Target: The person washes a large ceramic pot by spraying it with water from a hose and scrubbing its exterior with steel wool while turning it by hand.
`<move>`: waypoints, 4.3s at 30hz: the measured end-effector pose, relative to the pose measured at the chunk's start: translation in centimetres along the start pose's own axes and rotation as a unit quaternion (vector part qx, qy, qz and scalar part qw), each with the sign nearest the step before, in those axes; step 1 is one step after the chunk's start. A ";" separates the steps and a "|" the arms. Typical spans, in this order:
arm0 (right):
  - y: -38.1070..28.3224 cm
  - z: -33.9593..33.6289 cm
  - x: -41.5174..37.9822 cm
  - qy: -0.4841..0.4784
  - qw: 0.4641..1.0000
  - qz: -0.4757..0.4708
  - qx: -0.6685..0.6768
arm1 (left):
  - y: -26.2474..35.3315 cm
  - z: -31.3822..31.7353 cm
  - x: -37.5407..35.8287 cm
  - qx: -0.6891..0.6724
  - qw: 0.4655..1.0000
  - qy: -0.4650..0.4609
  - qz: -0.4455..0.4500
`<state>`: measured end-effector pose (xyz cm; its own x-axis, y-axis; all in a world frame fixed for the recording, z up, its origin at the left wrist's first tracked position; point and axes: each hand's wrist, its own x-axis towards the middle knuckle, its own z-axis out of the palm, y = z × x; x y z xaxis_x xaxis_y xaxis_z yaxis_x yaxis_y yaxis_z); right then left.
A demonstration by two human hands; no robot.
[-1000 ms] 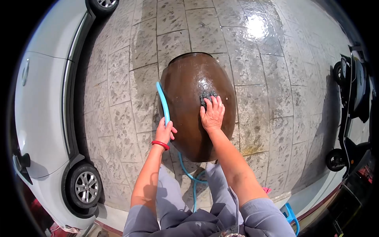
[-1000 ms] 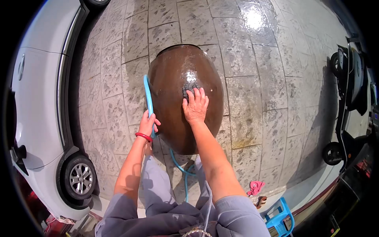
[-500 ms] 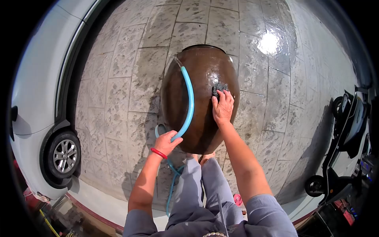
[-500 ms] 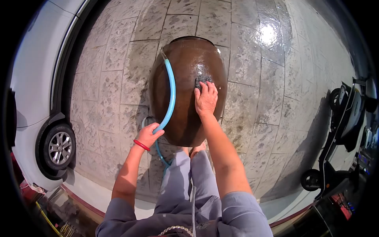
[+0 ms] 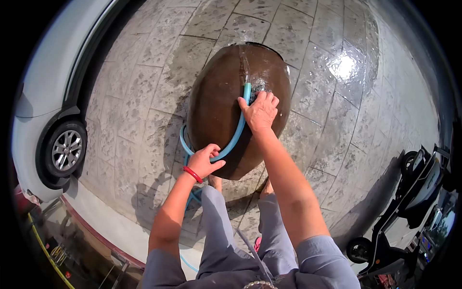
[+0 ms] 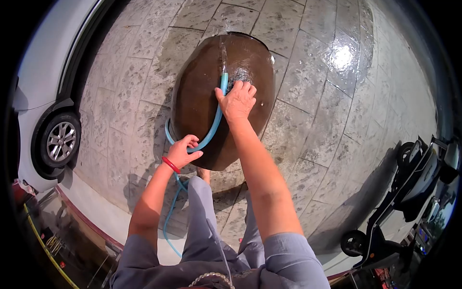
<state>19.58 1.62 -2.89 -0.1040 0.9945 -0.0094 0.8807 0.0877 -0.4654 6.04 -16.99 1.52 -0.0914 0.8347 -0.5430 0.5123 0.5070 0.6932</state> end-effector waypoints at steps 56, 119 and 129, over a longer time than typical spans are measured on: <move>11.8 13.0 29.9 -0.133 0.938 -0.277 0.162 | 5.2 7.6 13.4 0.343 0.788 0.509 0.060; 18.8 12.7 15.9 0.087 0.876 -0.279 0.384 | 0.2 1.5 14.3 0.326 0.822 0.454 0.110; 16.6 10.8 16.6 0.050 0.849 -0.333 0.408 | 1.3 2.2 14.5 0.316 0.825 0.456 0.110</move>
<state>27.44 18.94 -20.36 -0.3773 0.7439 0.5517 0.0256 0.6039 -0.7967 7.24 -4.70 -6.45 -0.3936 0.8521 0.3449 0.9186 0.3496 0.1845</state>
